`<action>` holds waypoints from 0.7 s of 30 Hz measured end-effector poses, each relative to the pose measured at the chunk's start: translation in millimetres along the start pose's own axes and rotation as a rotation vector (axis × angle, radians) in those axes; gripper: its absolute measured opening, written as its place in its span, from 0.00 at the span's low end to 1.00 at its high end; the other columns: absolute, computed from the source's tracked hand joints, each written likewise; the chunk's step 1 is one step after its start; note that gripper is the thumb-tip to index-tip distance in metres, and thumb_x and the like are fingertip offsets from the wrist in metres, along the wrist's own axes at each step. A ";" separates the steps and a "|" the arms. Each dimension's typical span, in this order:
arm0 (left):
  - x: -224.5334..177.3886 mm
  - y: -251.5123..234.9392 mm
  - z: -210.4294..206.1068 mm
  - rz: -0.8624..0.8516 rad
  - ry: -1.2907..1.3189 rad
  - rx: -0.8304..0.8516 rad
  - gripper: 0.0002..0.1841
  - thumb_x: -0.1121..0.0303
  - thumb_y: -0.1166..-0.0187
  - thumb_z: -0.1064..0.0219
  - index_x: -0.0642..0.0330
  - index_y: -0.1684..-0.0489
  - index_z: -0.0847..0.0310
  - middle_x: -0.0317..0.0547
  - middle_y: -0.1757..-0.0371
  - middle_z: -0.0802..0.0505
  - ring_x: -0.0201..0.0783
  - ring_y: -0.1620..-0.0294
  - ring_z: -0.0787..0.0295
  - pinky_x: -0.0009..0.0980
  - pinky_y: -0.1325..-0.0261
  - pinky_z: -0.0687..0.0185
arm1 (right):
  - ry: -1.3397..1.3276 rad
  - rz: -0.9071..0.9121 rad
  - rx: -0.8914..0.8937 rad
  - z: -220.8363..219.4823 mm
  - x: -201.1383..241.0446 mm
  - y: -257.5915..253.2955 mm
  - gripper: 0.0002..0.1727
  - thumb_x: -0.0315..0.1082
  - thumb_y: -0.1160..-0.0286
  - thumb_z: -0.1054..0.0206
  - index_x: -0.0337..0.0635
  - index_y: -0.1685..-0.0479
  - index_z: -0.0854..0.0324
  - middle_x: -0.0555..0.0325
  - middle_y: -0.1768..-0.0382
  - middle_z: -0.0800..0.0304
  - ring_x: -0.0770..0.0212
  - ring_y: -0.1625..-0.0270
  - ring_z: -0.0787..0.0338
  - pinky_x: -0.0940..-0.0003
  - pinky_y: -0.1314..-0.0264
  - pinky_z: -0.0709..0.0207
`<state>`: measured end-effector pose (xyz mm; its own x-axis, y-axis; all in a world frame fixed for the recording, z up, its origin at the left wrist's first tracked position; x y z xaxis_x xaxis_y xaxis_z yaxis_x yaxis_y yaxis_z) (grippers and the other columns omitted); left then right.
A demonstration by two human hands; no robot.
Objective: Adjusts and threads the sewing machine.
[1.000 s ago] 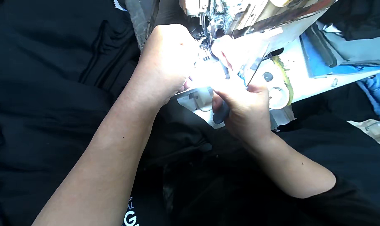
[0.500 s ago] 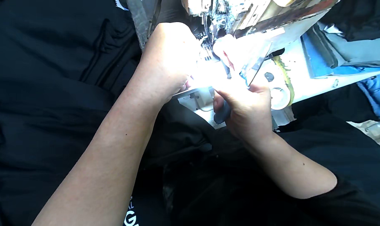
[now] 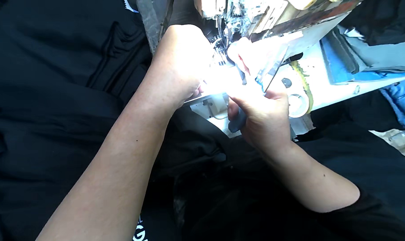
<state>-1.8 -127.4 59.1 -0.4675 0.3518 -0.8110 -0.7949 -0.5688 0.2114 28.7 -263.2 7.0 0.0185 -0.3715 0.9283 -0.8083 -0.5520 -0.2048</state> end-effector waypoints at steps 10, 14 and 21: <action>-1.5 0.7 0.7 0.030 -0.005 0.025 0.06 0.75 0.14 0.38 0.61 0.64 0.20 0.37 0.82 0.18 0.23 0.92 0.25 0.16 0.89 0.28 | -0.014 -0.004 0.013 -0.9 0.4 -1.2 0.27 0.18 0.31 0.40 0.32 0.27 0.33 0.72 0.69 0.16 0.80 0.78 0.21 0.85 0.73 0.21; -2.2 -1.1 1.2 0.057 -0.037 0.030 0.06 0.73 0.13 0.39 0.61 0.62 0.20 0.37 0.82 0.19 0.23 0.92 0.26 0.16 0.89 0.28 | -0.012 0.000 0.014 -1.1 0.6 -1.2 0.26 0.18 0.31 0.40 0.33 0.30 0.31 0.74 0.72 0.16 0.81 0.78 0.21 0.86 0.72 0.21; 0.9 2.9 3.5 0.105 0.062 0.057 0.08 0.72 0.11 0.41 0.61 0.62 0.22 0.38 0.81 0.19 0.23 0.91 0.25 0.16 0.88 0.27 | 0.001 -0.005 0.019 -0.7 0.1 -1.2 0.29 0.18 0.31 0.40 0.31 0.25 0.34 0.74 0.73 0.17 0.80 0.77 0.20 0.85 0.71 0.20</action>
Point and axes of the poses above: each hand's wrist, its own y-axis away from the middle knuckle, its own z-axis out of the back of the hand, x = y × z, the point moved 5 cm from there along -y, towards the middle knuckle
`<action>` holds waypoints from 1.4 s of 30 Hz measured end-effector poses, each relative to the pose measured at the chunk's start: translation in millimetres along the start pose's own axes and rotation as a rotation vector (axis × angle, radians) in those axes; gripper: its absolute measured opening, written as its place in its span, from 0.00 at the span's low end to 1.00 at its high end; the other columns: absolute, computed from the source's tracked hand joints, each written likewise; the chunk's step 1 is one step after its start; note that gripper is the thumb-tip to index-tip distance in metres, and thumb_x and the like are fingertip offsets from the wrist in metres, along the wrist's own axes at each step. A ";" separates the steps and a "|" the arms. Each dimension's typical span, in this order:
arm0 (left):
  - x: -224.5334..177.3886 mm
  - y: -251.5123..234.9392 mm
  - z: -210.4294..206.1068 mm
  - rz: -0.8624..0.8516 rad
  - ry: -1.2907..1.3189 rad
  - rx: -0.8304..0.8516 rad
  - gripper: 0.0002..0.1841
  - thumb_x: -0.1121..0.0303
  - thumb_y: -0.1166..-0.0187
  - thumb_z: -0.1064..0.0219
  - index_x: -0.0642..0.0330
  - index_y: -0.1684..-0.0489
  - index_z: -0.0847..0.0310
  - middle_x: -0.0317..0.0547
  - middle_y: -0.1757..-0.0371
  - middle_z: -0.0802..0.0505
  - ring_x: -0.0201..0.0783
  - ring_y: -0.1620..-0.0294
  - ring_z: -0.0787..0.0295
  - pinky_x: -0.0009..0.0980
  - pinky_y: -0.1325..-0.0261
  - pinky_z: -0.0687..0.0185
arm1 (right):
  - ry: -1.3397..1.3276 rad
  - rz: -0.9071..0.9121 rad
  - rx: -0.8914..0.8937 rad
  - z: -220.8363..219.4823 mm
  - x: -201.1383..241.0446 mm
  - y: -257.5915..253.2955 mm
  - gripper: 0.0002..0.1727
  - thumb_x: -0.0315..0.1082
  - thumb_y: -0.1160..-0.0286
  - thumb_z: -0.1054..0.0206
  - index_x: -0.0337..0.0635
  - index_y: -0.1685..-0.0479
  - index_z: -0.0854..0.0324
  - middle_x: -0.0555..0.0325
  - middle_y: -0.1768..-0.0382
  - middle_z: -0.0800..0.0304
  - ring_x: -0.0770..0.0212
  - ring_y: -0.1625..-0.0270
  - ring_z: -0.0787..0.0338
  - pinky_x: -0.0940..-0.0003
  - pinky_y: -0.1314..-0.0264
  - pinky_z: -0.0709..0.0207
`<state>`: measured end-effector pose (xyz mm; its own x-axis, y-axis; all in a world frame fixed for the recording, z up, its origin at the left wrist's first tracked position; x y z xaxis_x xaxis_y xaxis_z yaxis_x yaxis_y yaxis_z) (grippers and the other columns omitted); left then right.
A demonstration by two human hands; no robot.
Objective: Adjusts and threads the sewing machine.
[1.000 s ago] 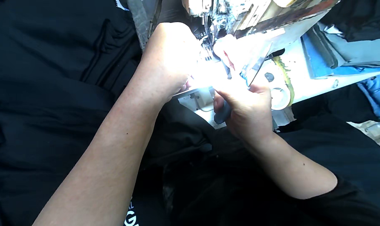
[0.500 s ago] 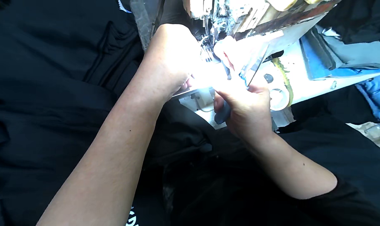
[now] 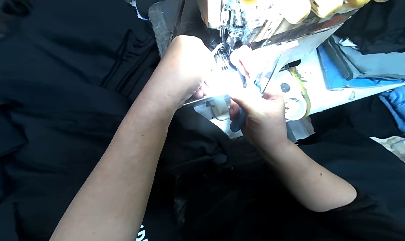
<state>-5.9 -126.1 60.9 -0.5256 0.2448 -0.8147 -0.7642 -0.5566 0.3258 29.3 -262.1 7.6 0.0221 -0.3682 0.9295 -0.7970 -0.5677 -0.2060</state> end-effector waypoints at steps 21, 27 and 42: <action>0.3 -4.8 0.0 -0.015 -0.022 -0.036 0.03 0.74 0.13 0.40 0.61 0.58 0.25 0.39 0.81 0.22 0.25 0.91 0.28 0.17 0.89 0.30 | 0.379 0.163 0.044 -3.1 8.4 1.2 0.27 0.25 0.26 0.36 0.21 0.27 0.31 0.53 0.36 0.21 0.86 0.67 0.21 0.91 0.65 0.23; 5.8 14.7 9.6 -0.115 0.057 -0.074 0.04 0.73 0.11 0.42 0.60 0.57 0.25 0.37 0.83 0.20 0.24 0.91 0.26 0.17 0.88 0.28 | 0.651 0.307 0.104 -7.0 14.3 -2.1 0.27 0.29 0.26 0.35 0.20 0.30 0.30 0.65 0.64 0.18 0.87 0.66 0.26 0.91 0.60 0.29; 37.3 52.2 38.8 -0.085 0.219 -0.207 0.05 0.74 0.11 0.42 0.58 0.58 0.23 0.33 0.84 0.18 0.21 0.91 0.24 0.14 0.88 0.27 | 0.802 0.385 0.152 -14.3 18.5 -13.4 0.35 0.30 0.23 0.34 0.24 0.17 0.36 0.44 0.40 0.14 0.75 0.56 0.19 0.83 0.52 0.24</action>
<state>-79.9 -115.3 66.1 -0.3525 0.1329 -0.9263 -0.6979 -0.6967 0.1656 31.7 -250.8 31.9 -0.7029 0.0390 0.7102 -0.5723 -0.6239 -0.5322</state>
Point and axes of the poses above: each hand's wrist, its own y-axis away from the middle knuckle, its own z-axis out of the back of the hand, x = y × z, the point moved 5 cm from there along -y, towards the middle knuckle
